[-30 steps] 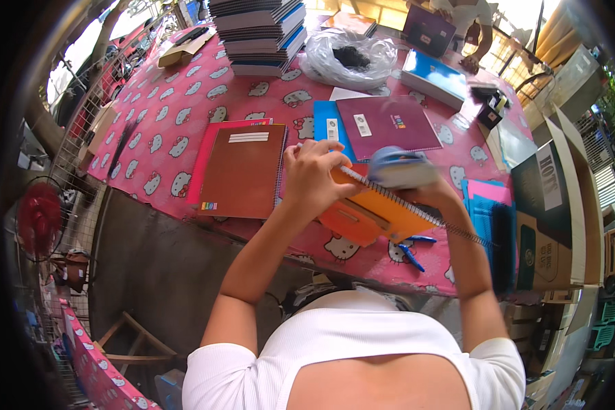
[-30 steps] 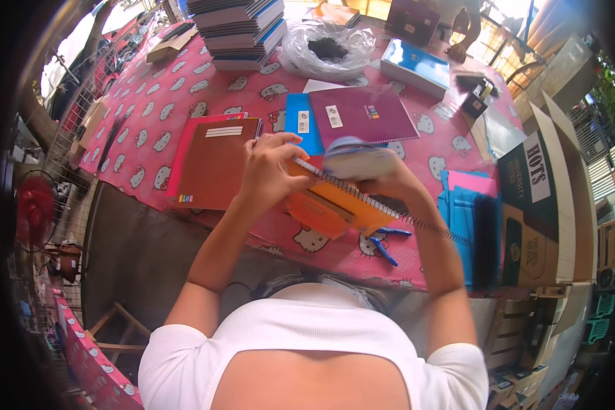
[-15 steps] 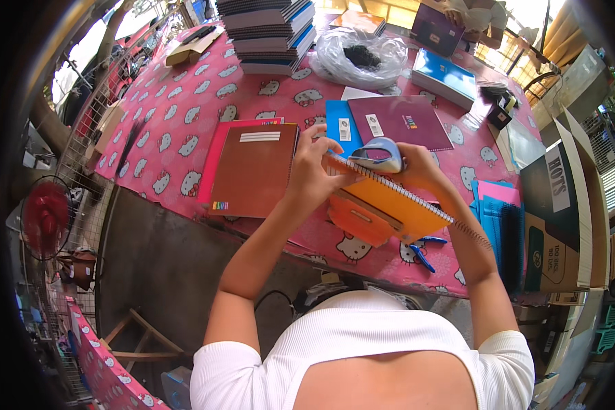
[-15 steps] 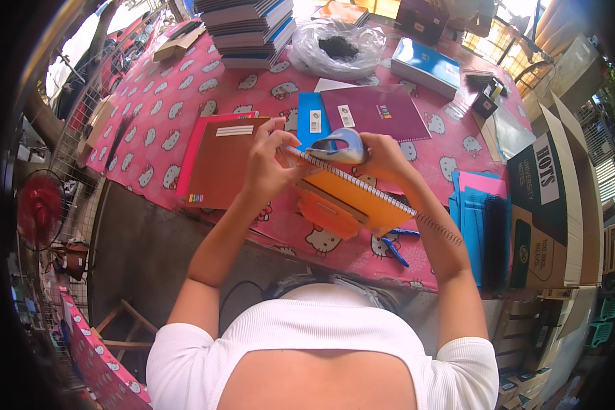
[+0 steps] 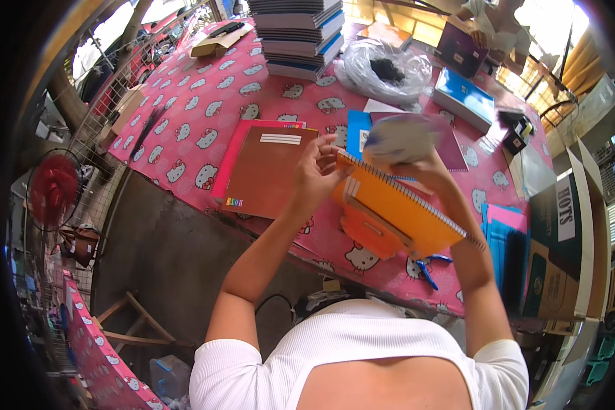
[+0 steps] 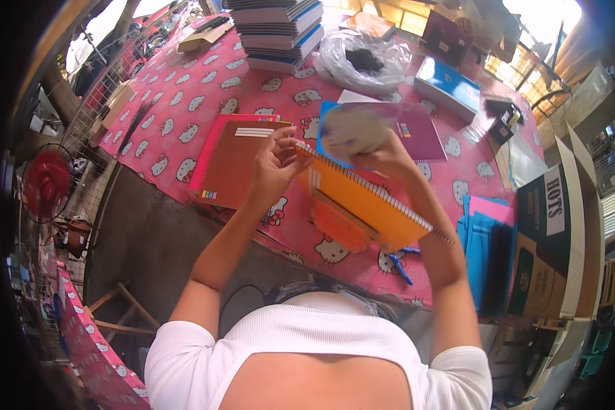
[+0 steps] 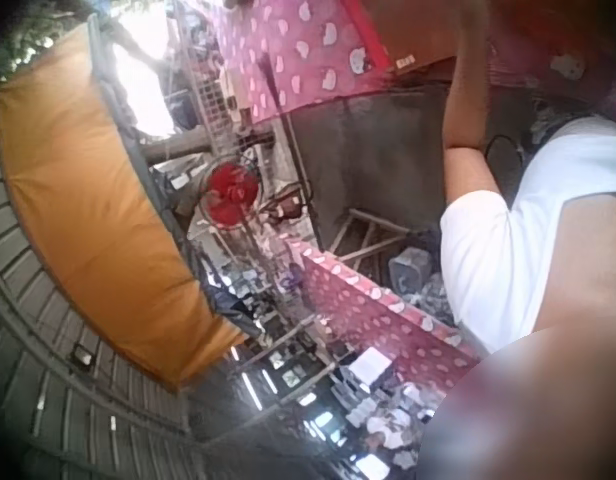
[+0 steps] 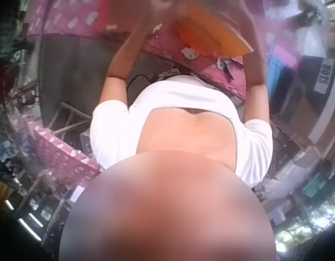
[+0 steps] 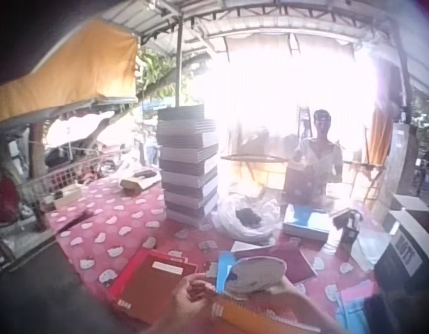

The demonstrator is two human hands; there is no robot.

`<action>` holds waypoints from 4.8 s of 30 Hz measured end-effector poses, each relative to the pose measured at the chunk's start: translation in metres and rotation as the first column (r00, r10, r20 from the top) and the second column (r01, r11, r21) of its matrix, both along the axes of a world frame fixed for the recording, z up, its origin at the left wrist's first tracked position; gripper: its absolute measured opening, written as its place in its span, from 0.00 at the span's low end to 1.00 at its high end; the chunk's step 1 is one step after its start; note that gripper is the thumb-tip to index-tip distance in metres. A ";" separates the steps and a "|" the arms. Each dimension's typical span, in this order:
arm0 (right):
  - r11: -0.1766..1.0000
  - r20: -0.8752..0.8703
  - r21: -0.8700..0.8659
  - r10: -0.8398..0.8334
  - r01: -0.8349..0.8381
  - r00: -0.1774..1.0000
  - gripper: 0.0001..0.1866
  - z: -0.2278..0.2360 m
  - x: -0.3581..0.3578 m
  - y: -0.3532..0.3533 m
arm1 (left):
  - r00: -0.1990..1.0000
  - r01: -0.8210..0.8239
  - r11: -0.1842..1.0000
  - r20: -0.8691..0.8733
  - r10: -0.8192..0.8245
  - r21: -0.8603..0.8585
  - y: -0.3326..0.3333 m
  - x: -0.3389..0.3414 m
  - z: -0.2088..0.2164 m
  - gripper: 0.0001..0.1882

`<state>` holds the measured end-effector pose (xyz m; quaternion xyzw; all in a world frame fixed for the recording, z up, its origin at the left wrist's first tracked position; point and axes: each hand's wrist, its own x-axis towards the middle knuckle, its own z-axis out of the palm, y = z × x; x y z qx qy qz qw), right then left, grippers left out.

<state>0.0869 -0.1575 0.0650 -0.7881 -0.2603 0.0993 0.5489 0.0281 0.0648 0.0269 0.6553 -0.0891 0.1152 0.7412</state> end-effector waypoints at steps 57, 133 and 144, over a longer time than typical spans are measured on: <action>0.857 -0.129 0.034 -0.506 0.514 0.853 0.22 -0.060 -0.193 -0.072 | 0.776 -0.323 0.926 0.615 0.141 0.194 -0.033 -0.037 0.049 0.13; 0.925 0.708 -0.260 -0.012 0.277 0.706 0.09 -0.037 -0.087 -0.017 | 0.999 0.047 0.975 -0.005 -0.047 0.219 0.144 -0.053 0.134 0.10; 0.920 0.669 -0.269 -0.033 0.283 0.743 0.15 -0.058 -0.075 -0.044 | 0.971 -0.140 0.933 -0.229 0.065 -0.332 0.301 -0.007 0.076 0.14</action>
